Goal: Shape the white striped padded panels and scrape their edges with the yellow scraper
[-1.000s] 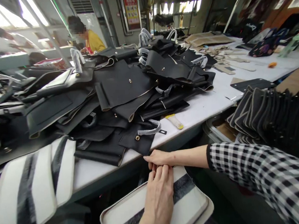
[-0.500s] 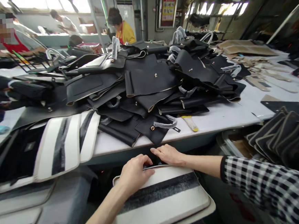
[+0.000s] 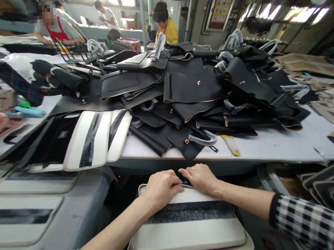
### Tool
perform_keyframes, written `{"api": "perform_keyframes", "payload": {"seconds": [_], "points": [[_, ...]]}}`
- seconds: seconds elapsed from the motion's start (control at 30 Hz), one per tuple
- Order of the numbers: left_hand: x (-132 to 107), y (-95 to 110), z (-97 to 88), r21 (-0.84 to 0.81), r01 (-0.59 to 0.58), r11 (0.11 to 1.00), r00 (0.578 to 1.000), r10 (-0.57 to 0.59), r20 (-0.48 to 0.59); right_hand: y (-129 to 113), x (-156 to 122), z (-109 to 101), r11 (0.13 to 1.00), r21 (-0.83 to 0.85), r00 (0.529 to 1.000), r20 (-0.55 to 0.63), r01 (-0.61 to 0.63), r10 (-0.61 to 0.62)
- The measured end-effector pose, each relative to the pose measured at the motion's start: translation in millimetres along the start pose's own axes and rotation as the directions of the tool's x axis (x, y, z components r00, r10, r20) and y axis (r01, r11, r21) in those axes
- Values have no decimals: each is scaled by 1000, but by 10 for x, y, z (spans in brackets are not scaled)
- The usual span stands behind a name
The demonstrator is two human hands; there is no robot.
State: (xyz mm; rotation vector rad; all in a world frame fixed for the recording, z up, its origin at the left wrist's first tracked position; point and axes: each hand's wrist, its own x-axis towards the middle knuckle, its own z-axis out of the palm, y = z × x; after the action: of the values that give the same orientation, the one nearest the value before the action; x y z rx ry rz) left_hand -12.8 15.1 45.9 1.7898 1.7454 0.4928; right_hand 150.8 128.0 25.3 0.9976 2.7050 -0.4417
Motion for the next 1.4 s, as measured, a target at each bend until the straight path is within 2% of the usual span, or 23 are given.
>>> {"api": "perform_keyframes", "payload": {"seconds": [0.3,0.57,0.77,0.9,1.03,1.4], "points": [[-55,-157,-176,-55,44,998,998,-41,55,-6,8,-18,1000,-27,1000,7,1,0],[-70,-110,-134,-81,85,993,996,-84,24,-105,56,-26,998,-27,998,24,64,-63],[-121,-335,-154,-234,166,958,985,-148,93,-84,88,-11,998,-28,998,31,60,-59],[-157,-428,-80,-307,207,929,978,-198,61,-60,84,-5,998,-32,998,32,51,-50],[-185,-411,-25,-334,208,919,978,-206,41,-67,59,-10,998,-36,998,33,48,-47],[-179,-317,-95,-323,163,932,987,-158,42,-209,135,-23,994,-26,993,67,104,-102]]}}
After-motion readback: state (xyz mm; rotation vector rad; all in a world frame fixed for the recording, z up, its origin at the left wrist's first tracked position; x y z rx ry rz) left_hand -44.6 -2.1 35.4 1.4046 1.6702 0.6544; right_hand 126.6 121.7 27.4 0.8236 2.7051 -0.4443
